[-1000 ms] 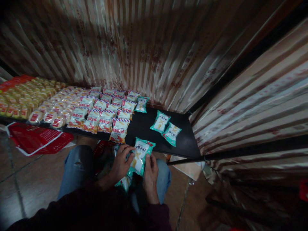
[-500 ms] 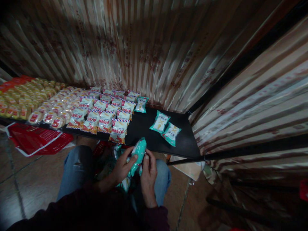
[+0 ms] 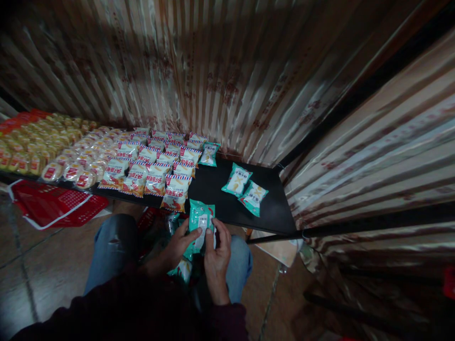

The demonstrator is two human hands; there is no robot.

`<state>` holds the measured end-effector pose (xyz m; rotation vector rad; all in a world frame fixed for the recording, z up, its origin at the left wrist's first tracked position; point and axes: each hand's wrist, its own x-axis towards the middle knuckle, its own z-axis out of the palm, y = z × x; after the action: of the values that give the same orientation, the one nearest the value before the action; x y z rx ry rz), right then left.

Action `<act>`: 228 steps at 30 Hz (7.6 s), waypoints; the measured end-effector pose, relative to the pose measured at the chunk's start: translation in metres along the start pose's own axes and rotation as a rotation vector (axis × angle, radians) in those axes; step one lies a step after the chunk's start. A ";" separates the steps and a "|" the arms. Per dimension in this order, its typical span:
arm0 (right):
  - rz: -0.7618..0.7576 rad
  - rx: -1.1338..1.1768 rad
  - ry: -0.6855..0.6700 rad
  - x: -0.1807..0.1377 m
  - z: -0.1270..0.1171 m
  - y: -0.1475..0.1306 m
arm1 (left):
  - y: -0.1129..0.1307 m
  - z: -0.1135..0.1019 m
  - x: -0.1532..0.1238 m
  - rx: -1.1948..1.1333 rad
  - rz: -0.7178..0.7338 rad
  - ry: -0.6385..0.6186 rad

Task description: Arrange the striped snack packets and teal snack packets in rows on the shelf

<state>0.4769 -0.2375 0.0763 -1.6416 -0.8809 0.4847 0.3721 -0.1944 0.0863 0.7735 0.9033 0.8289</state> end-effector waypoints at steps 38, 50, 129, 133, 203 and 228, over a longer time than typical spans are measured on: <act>-0.083 -0.103 -0.038 0.015 0.003 0.011 | 0.019 0.004 0.002 0.068 0.073 0.008; 0.111 0.061 -0.140 0.013 0.000 -0.011 | 0.008 0.001 0.009 0.285 0.198 -0.012; 0.160 0.228 -0.058 0.204 0.102 0.062 | 0.037 0.039 0.166 0.989 0.364 0.266; 0.137 0.228 -0.065 0.214 0.110 0.065 | 0.039 0.040 0.176 0.995 0.370 0.280; -0.281 -0.328 -0.012 0.226 0.123 0.109 | 0.018 0.048 0.209 1.007 0.435 0.487; -0.225 -0.137 -0.223 0.058 0.046 0.094 | -0.047 0.006 0.061 1.055 0.554 0.045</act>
<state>0.5076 -0.1695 -0.0171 -1.6067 -1.2740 0.4637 0.4127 -0.1648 0.0276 1.9935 1.1836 0.8122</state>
